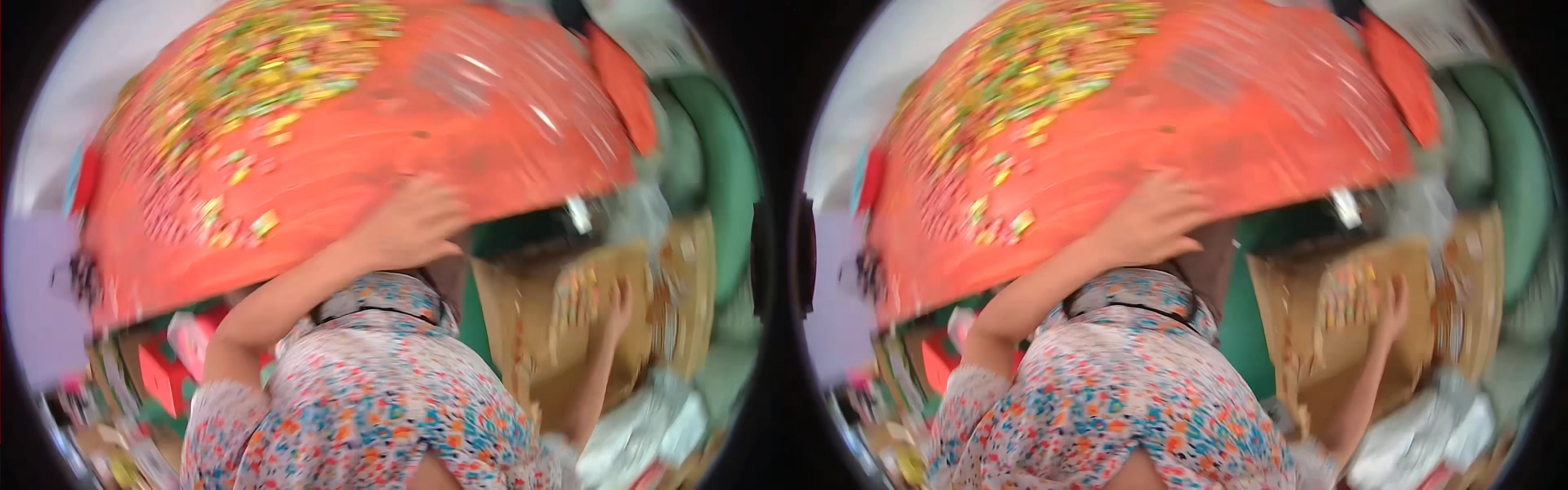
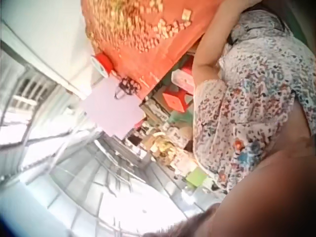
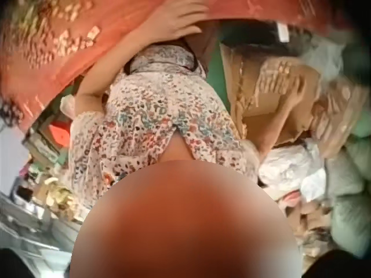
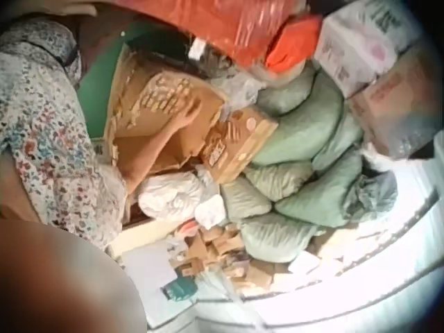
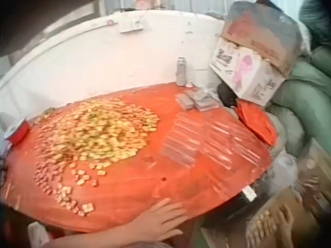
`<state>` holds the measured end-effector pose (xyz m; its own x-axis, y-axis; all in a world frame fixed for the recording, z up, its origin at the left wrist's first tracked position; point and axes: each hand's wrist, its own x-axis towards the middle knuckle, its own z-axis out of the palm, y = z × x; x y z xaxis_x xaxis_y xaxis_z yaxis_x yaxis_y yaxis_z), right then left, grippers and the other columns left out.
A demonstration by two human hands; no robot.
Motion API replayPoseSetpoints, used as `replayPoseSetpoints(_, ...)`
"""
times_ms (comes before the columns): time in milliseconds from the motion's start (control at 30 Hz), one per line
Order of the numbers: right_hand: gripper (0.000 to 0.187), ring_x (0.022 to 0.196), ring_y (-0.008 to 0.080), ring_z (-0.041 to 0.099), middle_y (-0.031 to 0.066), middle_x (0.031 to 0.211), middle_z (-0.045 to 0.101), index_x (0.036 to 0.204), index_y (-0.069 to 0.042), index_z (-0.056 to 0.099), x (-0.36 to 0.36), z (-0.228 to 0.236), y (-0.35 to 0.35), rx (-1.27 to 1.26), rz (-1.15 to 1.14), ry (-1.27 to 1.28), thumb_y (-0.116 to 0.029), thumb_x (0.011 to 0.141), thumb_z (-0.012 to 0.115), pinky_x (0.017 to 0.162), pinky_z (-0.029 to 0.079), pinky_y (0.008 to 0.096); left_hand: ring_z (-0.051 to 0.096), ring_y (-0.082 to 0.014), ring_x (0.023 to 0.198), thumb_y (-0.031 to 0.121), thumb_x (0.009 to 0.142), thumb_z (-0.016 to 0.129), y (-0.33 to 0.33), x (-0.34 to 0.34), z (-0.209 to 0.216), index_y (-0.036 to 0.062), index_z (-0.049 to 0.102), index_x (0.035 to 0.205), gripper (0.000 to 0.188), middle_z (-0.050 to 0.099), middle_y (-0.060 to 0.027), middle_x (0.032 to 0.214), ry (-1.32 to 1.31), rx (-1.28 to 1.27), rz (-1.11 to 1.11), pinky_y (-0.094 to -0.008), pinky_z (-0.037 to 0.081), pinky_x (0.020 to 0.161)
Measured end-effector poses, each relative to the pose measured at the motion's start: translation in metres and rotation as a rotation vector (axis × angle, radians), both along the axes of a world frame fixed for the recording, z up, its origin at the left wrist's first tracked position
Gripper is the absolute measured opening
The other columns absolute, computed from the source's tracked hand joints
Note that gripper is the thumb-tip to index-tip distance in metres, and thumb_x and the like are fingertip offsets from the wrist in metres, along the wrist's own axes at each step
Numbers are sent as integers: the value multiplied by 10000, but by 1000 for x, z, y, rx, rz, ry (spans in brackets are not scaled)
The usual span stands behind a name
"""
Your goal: Sort small colorful items and place them into plastic sleeves before packing into a box.
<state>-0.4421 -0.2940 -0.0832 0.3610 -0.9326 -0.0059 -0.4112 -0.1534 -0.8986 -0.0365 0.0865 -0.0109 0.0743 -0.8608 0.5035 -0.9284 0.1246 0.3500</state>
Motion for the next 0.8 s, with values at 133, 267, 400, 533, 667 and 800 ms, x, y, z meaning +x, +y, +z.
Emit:
replayPoseSetpoints(133, 455, 1218, 207, 584, 127, 1332, 621, 1362, -11, 565, 64, -9, -14, -77, 73, 153, -235, 973, 641, 1022, 453, 314, 507, -334, 1286, 245, 814, 762, 32, 19, -7, 54, 642, 1181, 431, 591, -122, 1279, -46, 76, 90, -577, 326, 1133)
replayPoseSetpoints(267, 427, 1084, 198, 647, 125, 1209, 686, 1302, 23, 600, 19, 10, -7, 27, 8, 192, -232, 963, 655, 943, 501, 319, 476, -330, 1333, 220, 854, 734, 24, 10, -3, 58, 597, 1283, 478, 557, -115, 1364, -102, 179, 3, -569, 311, 1148)
replayPoseSetpoints(400, 414, 987, 175, 689, 135, 1092, 734, 1242, -53, 677, -97, -34, 13, 95, 14, 568, -289, 901, 674, 890, 527, 316, 421, -333, 1388, 211, 889, 703, -6, 0, -1, 77, 538, 1369, 526, 477, -111, 1473, -148, 269, -73, -560, 289, 1163)
replayPoseSetpoints(533, 374, 973, 206, 684, 86, 1074, 737, 1198, -70, 700, -131, -86, 52, 367, 85, 851, -254, 872, 707, 867, 528, 337, 341, -346, 1440, 194, 895, 691, -8, -2, -3, 81, 479, 1428, 585, 382, -126, 1546, -202, 396, -50, -552, 259, 1179)
replayPoseSetpoints(667, 404, 1050, 280, 679, 133, 1126, 722, 1175, -63, 709, -145, -129, 66, 491, 260, 1015, -308, 854, 713, 910, 525, 373, 305, -376, 1453, 190, 884, 701, -5, -1, 4, 81, 472, 1434, 606, 350, -145, 1562, -231, 450, -42, -551, 241, 1185)
replayPoseSetpoints(800, 418, 1091, 302, 665, 163, 1170, 699, 1214, -71, 688, -158, -167, 69, 573, 209, 1065, -295, 861, 705, 941, 517, 390, 314, -395, 1445, 238, 889, 705, -6, 2, 6, 89, 482, 1435, 608, 346, -178, 1558, -253, 463, -42, -551, 233, 1186)
